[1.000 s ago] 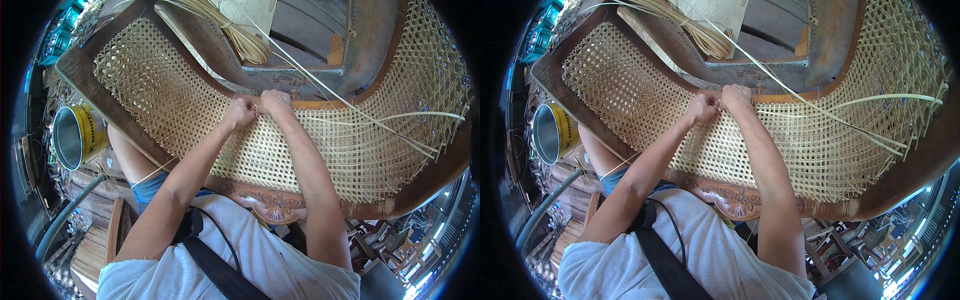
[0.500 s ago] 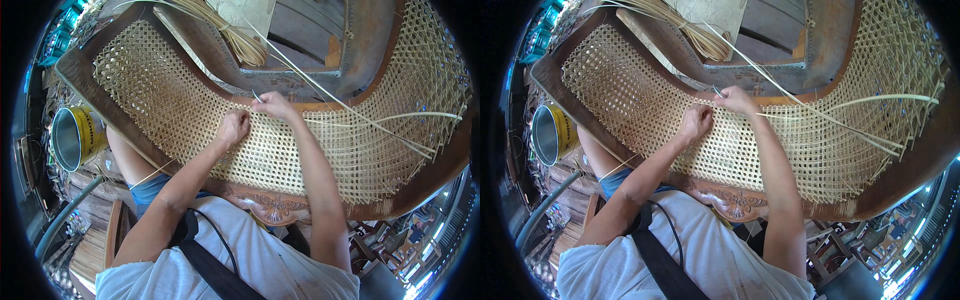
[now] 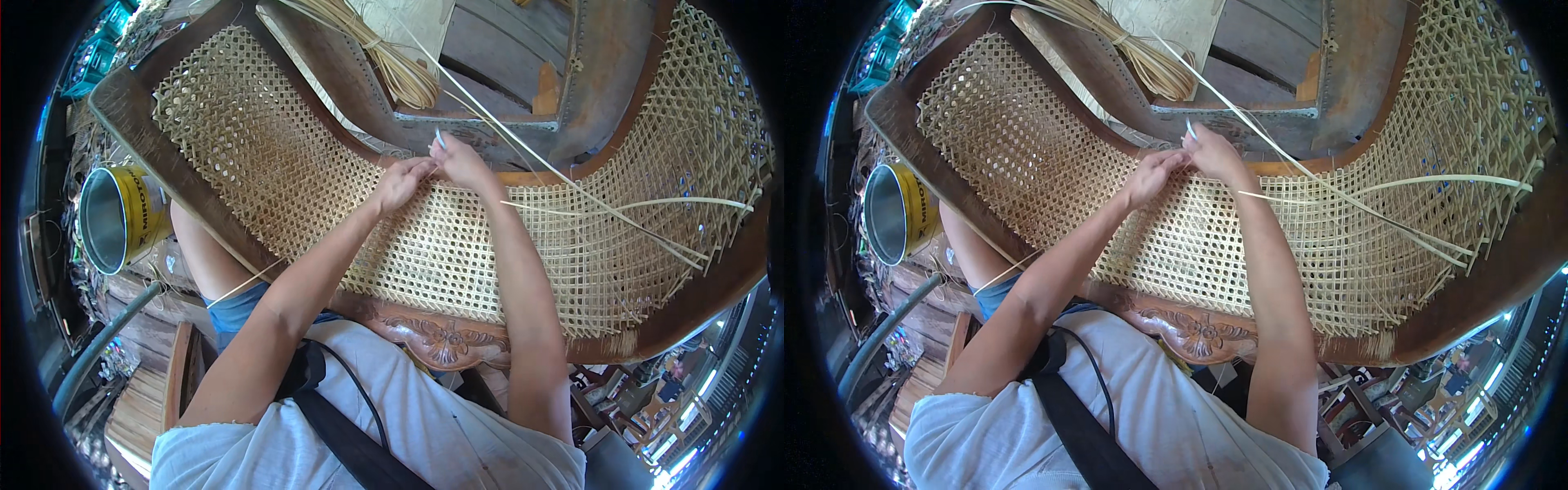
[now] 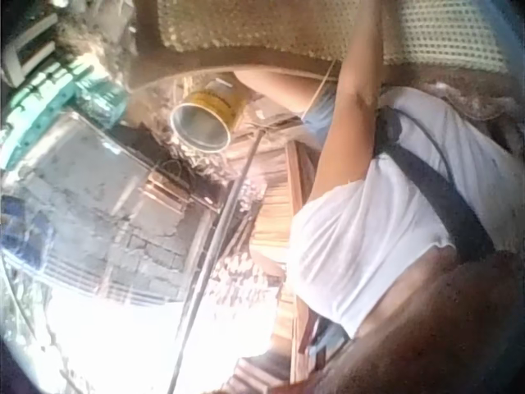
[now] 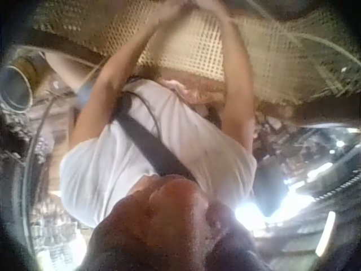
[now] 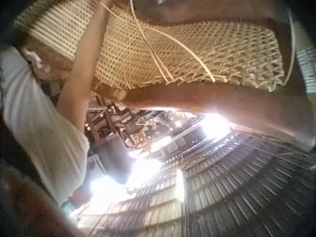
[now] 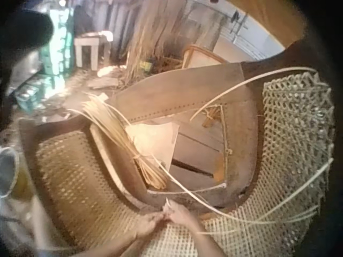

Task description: Repairing and weaving cane webbing onto a wooden furniture frame.

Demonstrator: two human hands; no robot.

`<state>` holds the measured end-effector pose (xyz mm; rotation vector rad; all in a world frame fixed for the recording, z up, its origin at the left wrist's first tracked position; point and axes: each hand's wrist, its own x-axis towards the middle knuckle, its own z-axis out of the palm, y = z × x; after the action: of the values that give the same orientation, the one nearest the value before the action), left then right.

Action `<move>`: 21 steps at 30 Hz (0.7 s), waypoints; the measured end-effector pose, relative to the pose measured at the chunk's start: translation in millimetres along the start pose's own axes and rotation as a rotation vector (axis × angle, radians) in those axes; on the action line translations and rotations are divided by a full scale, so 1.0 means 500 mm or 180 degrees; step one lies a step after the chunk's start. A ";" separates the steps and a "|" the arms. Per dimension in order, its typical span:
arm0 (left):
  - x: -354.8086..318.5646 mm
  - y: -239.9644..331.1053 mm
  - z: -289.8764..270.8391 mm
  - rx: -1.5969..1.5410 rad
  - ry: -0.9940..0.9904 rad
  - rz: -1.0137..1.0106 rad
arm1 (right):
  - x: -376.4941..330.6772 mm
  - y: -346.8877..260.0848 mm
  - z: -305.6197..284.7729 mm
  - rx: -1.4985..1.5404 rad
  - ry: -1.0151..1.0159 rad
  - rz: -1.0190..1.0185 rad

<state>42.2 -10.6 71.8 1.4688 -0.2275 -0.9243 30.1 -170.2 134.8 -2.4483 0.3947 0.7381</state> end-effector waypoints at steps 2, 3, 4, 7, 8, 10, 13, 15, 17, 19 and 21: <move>0.021 -0.002 -0.002 -0.0506 -0.0048 -0.0209 | -0.002 0.010 -0.005 0.1813 -0.0164 0.0473; 0.029 -0.008 0.000 -0.0997 -0.0078 -0.0414 | -0.008 0.011 -0.008 0.1800 -0.0166 0.0474; 0.030 -0.017 -0.005 -0.0909 0.0236 -0.0563 | -0.014 0.012 -0.012 0.1745 0.0053 0.0563; 0.014 -0.034 -0.034 -0.0217 0.0410 -0.0275 | -0.041 -0.013 -0.039 0.0730 0.0065 0.0932; 0.006 -0.029 -0.040 0.0411 0.0461 -0.0410 | -0.046 -0.016 -0.035 -0.0276 -0.0284 0.0845; 0.003 -0.046 -0.047 0.0600 0.0475 -0.0376 | -0.050 -0.065 -0.032 -0.1519 -0.0952 0.0703; 0.011 -0.056 -0.048 0.0999 0.0413 -0.0390 | -0.040 -0.057 0.016 -0.1980 -0.0624 0.0391; 0.019 -0.058 -0.049 0.1204 0.0355 -0.0453 | -0.027 -0.056 0.027 -0.1804 -0.0490 0.0371; 0.024 -0.062 -0.052 0.1241 0.0296 -0.0519 | -0.018 -0.065 0.034 -0.1748 -0.0398 0.0353; 0.025 -0.069 -0.051 0.1230 0.0364 -0.0504 | -0.022 -0.072 0.037 -0.1678 -0.0378 0.0430; 0.026 -0.072 -0.048 0.1217 0.0423 -0.0492 | -0.029 -0.061 0.035 -0.1607 -0.0360 0.0517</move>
<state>52.4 4.6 30.4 1.9161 -0.2019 -0.9361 23.7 -133.7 143.5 -2.8429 0.4047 1.1571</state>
